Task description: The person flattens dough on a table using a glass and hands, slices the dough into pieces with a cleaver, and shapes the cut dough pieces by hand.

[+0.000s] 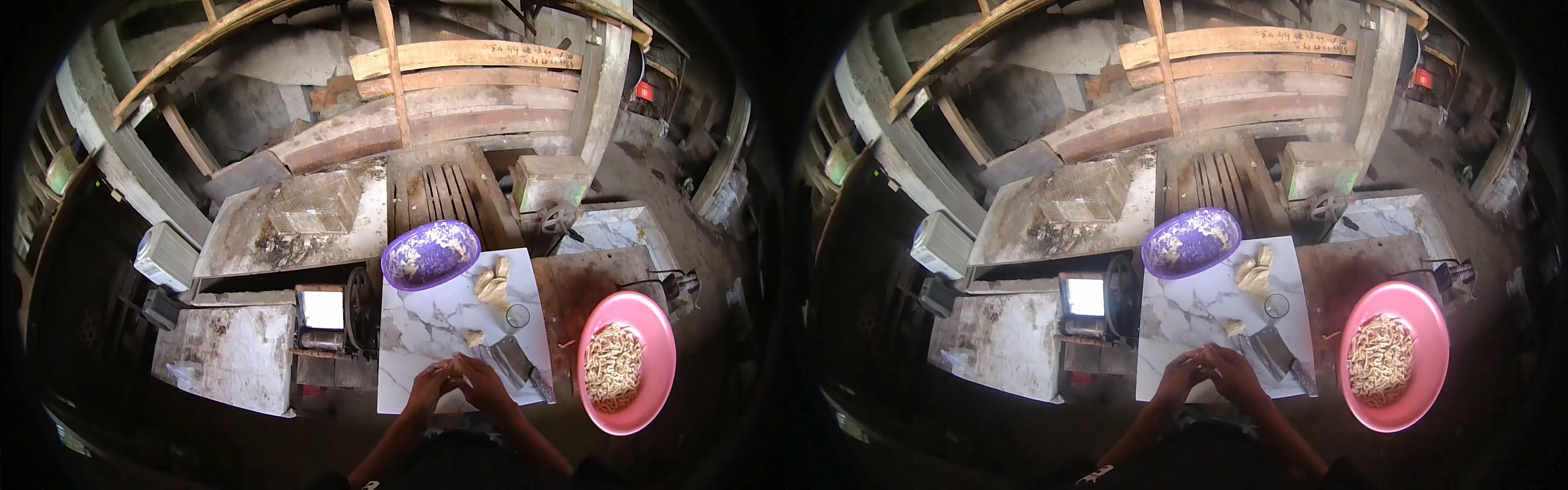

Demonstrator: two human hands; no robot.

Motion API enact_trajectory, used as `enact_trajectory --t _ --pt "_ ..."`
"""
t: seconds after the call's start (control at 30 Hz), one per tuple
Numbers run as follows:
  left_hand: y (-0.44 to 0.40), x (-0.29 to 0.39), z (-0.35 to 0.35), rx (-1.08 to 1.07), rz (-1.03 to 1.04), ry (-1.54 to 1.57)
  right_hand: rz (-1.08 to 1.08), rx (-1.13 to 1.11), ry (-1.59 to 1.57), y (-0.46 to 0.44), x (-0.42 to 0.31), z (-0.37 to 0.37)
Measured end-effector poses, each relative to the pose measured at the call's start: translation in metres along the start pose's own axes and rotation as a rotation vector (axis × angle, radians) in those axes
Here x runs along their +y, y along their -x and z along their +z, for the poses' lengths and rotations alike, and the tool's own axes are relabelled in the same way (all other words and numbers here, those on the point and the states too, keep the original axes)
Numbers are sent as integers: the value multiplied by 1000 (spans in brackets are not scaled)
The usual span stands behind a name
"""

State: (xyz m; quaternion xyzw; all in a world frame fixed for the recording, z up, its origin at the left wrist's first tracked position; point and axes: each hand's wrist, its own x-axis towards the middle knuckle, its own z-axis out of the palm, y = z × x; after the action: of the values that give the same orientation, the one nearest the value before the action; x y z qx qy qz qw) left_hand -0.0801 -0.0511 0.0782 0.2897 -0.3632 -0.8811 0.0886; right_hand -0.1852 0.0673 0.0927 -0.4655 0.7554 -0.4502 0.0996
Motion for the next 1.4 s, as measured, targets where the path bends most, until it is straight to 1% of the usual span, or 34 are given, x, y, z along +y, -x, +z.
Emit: enact_trajectory --t 0.07,0.1,0.13,0.2,0.23,0.3,0.33,0.4,0.43,0.5,0.53,0.57,0.6,0.63,0.67,0.73,0.77,0.8,0.87,0.9,0.97,1.0,1.07,1.1,1.13,1.17,1.2,1.23,1.27,1.3,1.37,1.4 --pt "-8 -5 -9 45 49 32 -120 -2 124 2 1 5" --pt "-12 -9 -12 59 48 13 -51 -31 120 5 12 12" --pt "-15 -10 -15 60 46 12 -49 -31 119 5 16 15" --pt "-20 -11 -22 -1 157 -68 34 -65 52 7 21 19" --pt "-25 -13 -27 3 156 -66 35 -69 51 5 24 20" --pt "-32 -13 -31 60 143 -287 227 -132 -49 -1 28 20" --pt "-32 -11 -30 62 142 -286 228 -134 -50 -2 27 20" --pt "-29 -5 -24 12 328 -661 127 88 18 -4 24 21" --pt "-24 1 -17 19 325 -657 160 51 39 -6 21 18" --pt "-12 6 -4 182 270 -1130 165 20 33 0 46 34" --pt "-16 -4 -12 193 259 -1123 173 -2 26 2 54 41" --pt "-27 -19 -26 151 289 -1022 175 -17 22 5 61 48" --pt "-37 -32 -41 109 317 -922 250 -2 -30 6 63 53" --pt "-42 -37 -49 12 265 -687 329 15 -81 7 63 56" --pt "-46 -43 -56 18 251 -682 340 4 -83 8 64 59" --pt "-53 -54 -67 85 190 -662 442 -89 -199 10 64 61" --pt "-61 -61 -74 203 255 -814 392 -163 -267 12 74 65" --pt "-60 -58 -73 248 188 -793 404 -168 -268 15 78 66" --pt "-58 -49 -67 244 207 -917 403 -181 -291 17 82 68" --pt "-60 -46 -65 244 199 -915 423 -115 -178 17 86 71" --pt "-63 -43 -61 218 175 -1128 431 -94 -139 16 94 75" --pt "-64 -45 -63 216 168 -1126 429 -69 -100 13 95 74" --pt "-65 -50 -65 167 447 -1334 414 -32 -56 11 95 74" --pt "-65 -53 -66 164 440 -1331 463 9 -57 10 98 75" --pt "-65 -56 -67 185 517 -1352 511 51 -58 10 99 76" --pt "-65 -58 -69 206 594 -1372 516 48 -58 12 101 76" --pt "-64 -62 -73 205 587 -1371 428 41 33 14 103 74" --pt "-62 -65 -75 153 594 -1385 337 34 123 16 105 72" --pt "-61 -69 -78 101 601 -1398 340 30 124 18 106 71" --pt "-56 -70 -74 103 596 -1396 303 -8 181 20 104 69" --pt "-46 -74 -63 49 544 -1609 263 -50 236 22 98 67" --pt "-42 -77 -61 51 539 -1607 220 -34 210 26 94 69"
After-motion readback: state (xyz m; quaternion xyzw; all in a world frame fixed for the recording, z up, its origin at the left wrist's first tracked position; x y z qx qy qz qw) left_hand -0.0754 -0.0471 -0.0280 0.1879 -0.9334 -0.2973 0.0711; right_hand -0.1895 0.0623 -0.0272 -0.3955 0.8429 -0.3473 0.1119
